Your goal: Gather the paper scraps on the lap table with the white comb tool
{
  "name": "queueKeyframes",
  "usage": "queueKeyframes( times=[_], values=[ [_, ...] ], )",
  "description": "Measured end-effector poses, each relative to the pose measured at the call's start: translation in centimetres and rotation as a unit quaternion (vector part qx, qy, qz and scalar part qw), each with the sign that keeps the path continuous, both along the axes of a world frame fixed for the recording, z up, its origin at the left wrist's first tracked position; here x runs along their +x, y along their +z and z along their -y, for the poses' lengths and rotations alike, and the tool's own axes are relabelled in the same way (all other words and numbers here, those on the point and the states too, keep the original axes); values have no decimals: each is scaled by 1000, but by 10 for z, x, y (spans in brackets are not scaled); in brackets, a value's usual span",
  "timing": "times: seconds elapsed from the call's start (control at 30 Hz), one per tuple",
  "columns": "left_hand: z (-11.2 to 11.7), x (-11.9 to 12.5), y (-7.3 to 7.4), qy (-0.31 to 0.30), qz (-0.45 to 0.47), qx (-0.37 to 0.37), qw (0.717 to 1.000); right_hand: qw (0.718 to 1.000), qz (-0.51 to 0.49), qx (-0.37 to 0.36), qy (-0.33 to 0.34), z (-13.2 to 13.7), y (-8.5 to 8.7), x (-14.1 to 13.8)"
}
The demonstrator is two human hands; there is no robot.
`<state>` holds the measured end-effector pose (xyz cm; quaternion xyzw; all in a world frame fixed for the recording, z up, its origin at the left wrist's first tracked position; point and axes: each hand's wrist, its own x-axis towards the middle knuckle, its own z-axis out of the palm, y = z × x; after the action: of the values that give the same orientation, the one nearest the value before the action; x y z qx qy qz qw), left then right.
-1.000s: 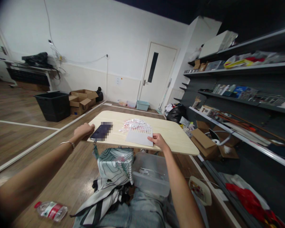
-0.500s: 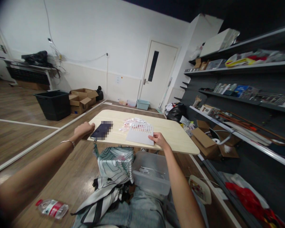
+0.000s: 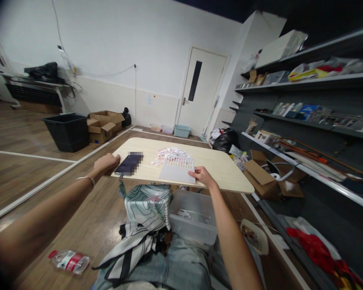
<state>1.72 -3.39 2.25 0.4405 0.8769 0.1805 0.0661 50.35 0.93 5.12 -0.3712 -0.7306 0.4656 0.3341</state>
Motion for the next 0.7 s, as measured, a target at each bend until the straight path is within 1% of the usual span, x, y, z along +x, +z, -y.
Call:
queueKeyframes(
  times=[0.27, 0.5, 0.6, 0.7],
  values=[
    [-3, -3, -2, 1, 14, 1, 1000, 1000, 9, 3, 17, 1, 0, 1],
    [-1, -2, 0, 0, 14, -4, 1000, 1000, 16, 9, 16, 2, 0, 1],
    [0, -1, 1, -3, 13, -1, 1000, 1000, 15, 6, 8, 0, -2, 3],
    [0, -1, 1, -4, 9, 3, 1000, 999, -21, 8, -27, -3, -6, 4]
  ],
)
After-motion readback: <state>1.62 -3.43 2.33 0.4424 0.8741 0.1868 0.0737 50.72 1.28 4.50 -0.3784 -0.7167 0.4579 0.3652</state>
